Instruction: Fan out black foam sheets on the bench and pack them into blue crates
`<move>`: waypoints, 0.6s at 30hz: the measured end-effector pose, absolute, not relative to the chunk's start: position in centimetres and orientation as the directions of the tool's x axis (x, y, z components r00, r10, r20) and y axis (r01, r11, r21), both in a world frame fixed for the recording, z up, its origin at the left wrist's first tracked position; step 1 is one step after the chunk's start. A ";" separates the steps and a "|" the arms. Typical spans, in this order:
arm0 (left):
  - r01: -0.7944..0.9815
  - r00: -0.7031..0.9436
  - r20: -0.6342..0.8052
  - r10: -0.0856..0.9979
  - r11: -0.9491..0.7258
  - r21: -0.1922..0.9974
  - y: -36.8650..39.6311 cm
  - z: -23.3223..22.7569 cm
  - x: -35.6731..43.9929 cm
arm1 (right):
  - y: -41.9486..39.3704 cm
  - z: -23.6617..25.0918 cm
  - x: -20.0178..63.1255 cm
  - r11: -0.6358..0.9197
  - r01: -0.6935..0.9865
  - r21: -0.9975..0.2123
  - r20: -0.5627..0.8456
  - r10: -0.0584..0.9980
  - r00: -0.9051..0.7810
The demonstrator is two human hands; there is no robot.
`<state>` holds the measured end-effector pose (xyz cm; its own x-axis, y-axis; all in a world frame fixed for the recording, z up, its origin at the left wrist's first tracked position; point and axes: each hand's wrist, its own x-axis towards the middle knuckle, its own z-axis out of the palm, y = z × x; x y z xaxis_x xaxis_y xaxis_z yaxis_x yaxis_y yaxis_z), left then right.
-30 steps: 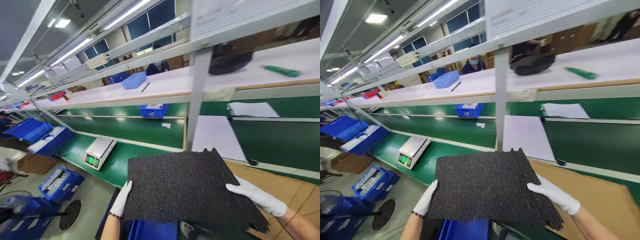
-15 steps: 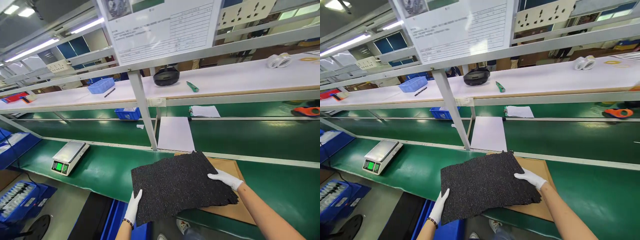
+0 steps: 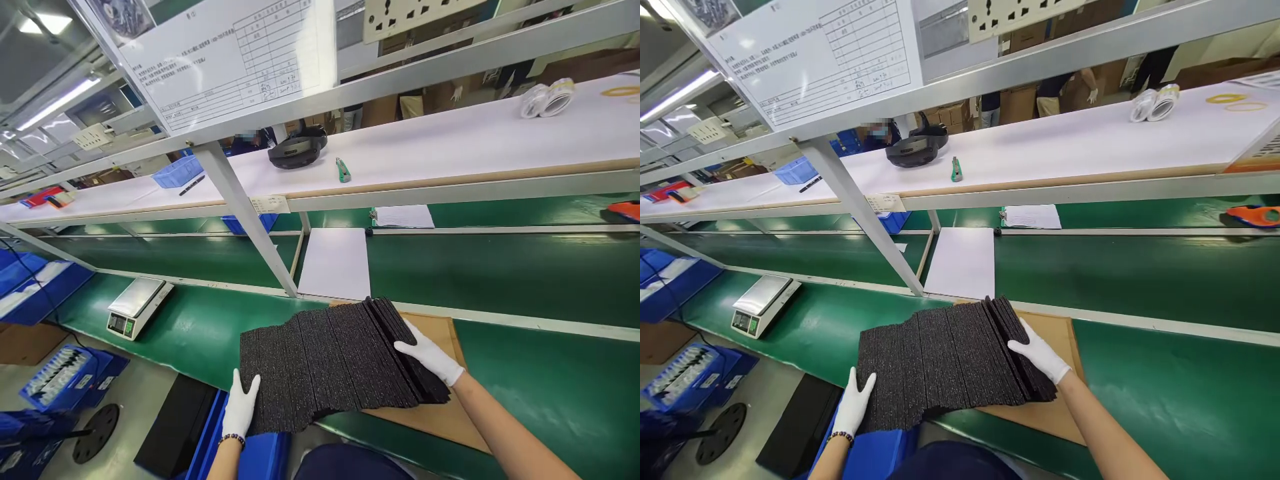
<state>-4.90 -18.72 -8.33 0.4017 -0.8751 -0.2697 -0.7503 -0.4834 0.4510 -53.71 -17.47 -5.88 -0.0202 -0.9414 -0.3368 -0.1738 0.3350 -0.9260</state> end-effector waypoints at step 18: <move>-0.781 0.437 -0.256 -0.862 -0.505 0.366 -17.6 -6.5 -8.0 | -18.2 -4.8 -50.5 0.037 -0.966 -0.256 -0.106 -0.994 -0.010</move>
